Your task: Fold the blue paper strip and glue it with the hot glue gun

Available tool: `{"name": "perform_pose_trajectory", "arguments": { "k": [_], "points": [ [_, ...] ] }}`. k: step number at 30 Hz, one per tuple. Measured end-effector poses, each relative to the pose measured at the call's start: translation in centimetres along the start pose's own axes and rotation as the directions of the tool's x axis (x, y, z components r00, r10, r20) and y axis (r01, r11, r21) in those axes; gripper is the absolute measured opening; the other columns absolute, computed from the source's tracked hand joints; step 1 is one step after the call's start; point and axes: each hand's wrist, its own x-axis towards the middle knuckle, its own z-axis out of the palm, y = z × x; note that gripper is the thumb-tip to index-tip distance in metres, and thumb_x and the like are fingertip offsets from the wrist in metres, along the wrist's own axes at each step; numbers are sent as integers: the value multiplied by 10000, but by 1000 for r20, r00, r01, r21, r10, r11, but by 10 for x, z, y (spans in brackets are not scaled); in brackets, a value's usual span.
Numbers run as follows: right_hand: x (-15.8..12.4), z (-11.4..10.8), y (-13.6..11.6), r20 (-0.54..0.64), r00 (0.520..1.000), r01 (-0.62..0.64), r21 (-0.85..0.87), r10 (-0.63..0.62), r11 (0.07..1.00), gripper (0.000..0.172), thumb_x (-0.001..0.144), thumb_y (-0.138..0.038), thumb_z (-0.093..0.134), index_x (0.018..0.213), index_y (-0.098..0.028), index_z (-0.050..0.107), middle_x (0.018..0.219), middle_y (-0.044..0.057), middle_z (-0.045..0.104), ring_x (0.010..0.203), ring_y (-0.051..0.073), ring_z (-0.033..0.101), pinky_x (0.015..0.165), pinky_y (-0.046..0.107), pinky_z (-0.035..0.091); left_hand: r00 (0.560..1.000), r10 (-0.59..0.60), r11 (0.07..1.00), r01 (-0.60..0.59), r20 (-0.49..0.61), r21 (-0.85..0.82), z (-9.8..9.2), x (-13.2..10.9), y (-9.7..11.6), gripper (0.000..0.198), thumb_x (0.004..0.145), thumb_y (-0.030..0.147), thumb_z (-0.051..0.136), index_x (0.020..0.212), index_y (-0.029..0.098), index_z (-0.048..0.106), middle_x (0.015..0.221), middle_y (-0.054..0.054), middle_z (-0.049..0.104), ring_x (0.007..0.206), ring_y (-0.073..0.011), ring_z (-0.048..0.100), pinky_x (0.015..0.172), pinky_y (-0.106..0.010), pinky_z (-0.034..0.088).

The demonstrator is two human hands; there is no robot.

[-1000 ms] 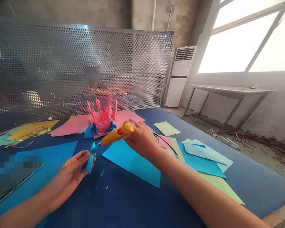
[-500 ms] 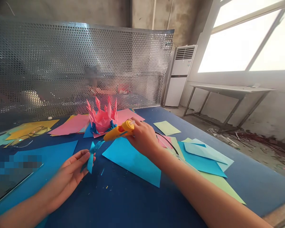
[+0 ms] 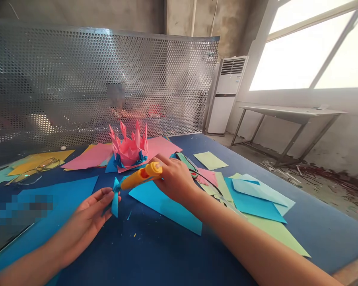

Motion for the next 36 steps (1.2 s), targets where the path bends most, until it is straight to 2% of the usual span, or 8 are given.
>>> {"name": "perform_pose_trajectory", "arguments": {
  "k": [4,8,11,16,36],
  "points": [
    [-1,2,-1,-3,1000,-23,-13,23,1000,185,946,-316,560,1017,-153,611,935,25,643,735,135,625,662,306,541,1000,4,1000,-4,-15,-2,3,1,1,17,863,148,614,868,155,598,834,26,626,760,-104,616,692,-256,538],
    [0,0,0,-14,994,-107,-57,106,993,186,945,-311,563,1025,-150,610,954,30,643,752,140,630,671,313,545,1000,2,1000,-2,-28,1,3,0,2,79,841,139,640,909,140,599,865,20,627,767,-110,622,688,-275,545],
    [1,-1,2,-2,988,-155,-86,155,984,189,944,-311,565,1033,-150,609,959,32,644,753,140,632,669,312,547,999,-3,1000,4,-44,3,3,0,3,55,847,132,631,891,138,599,839,25,625,738,-100,617,679,-265,545],
    [2,-1,4,21,983,-178,-108,181,978,191,942,-309,569,1038,-149,610,968,33,645,764,144,635,676,318,548,999,1,1000,-1,-43,-2,2,0,3,61,844,129,635,891,138,599,841,25,628,745,-98,619,684,-258,546],
    [-3,2,-6,-28,1000,3,-9,-3,1000,190,949,-328,552,1003,-157,614,908,19,644,703,126,616,652,300,535,999,32,999,-32,-10,5,2,1,1,63,836,117,638,882,140,602,861,19,637,796,-119,633,730,-299,547]
  ]
}}
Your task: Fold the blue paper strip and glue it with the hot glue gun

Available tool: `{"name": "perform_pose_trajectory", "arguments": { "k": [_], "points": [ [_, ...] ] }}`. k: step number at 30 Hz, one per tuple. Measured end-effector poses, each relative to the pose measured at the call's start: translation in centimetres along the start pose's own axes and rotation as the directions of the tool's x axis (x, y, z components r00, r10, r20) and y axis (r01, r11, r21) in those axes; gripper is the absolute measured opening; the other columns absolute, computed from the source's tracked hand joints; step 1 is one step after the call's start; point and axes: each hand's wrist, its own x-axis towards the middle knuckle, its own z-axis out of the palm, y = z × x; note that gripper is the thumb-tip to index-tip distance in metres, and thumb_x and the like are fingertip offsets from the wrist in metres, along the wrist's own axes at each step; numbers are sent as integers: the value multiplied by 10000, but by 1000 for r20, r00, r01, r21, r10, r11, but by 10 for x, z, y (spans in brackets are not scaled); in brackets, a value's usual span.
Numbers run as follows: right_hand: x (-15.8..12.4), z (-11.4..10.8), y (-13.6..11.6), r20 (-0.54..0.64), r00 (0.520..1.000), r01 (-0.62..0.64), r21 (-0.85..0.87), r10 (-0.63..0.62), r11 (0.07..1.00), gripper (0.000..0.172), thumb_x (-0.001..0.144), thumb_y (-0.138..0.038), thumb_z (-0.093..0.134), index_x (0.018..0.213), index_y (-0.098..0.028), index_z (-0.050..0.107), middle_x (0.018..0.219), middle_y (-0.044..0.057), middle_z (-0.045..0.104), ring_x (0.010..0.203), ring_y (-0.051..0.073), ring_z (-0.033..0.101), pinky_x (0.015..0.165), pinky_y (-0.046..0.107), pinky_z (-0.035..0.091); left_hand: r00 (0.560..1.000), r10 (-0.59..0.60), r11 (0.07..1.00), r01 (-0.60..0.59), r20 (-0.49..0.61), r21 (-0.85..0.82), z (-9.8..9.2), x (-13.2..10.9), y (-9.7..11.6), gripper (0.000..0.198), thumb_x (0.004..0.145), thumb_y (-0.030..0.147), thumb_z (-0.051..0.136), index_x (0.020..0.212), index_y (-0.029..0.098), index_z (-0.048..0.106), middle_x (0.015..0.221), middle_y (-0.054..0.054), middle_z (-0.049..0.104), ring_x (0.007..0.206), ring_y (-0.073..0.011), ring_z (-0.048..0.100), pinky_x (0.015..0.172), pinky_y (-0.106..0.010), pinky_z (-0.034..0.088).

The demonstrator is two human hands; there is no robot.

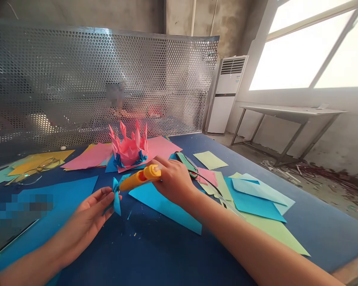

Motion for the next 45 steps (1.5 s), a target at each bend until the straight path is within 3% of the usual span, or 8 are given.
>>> {"name": "perform_pose_trajectory", "arguments": {
  "k": [16,29,32,37,42,45],
  "points": [
    [1,-3,-3,-27,999,40,33,-40,999,193,950,-333,548,993,-156,614,882,12,641,682,122,610,637,292,530,1000,-19,1000,19,6,-11,1,0,0,121,829,106,642,928,143,582,870,20,625,732,-101,621,636,-246,539],
    [1,-4,0,18,997,74,69,-76,995,193,944,-336,543,924,-155,606,816,-4,617,626,111,567,600,273,489,999,37,999,-37,-1,-18,0,1,-1,107,818,116,659,899,140,593,864,25,601,743,-96,593,610,-222,515],
    [2,-7,0,59,989,132,103,-139,986,66,867,-197,552,825,-178,600,734,-30,602,564,102,511,556,250,409,999,36,999,-36,-15,-40,0,0,-1,97,818,109,658,890,136,599,838,31,598,731,-91,593,604,-215,517],
    [6,-21,2,160,965,186,154,-210,970,137,726,-116,515,778,-210,601,723,-37,605,554,103,491,544,260,331,998,25,996,-30,-61,-88,3,-1,1,109,820,60,637,895,133,606,809,41,594,690,-74,588,580,-192,518],
    [9,-32,18,264,950,119,194,-168,974,55,744,-201,625,797,-187,620,805,-19,623,648,106,562,588,238,423,998,-12,990,4,-54,-142,4,-1,2,116,831,41,613,903,132,610,826,33,616,704,-77,609,599,-197,536],
    [11,-33,31,298,955,-58,123,19,991,155,874,-311,625,861,-156,620,836,2,628,679,121,588,620,274,496,999,-15,986,9,-40,-166,2,-1,2,122,833,35,606,905,133,608,841,29,623,738,-86,621,637,-215,549]
  ]
}}
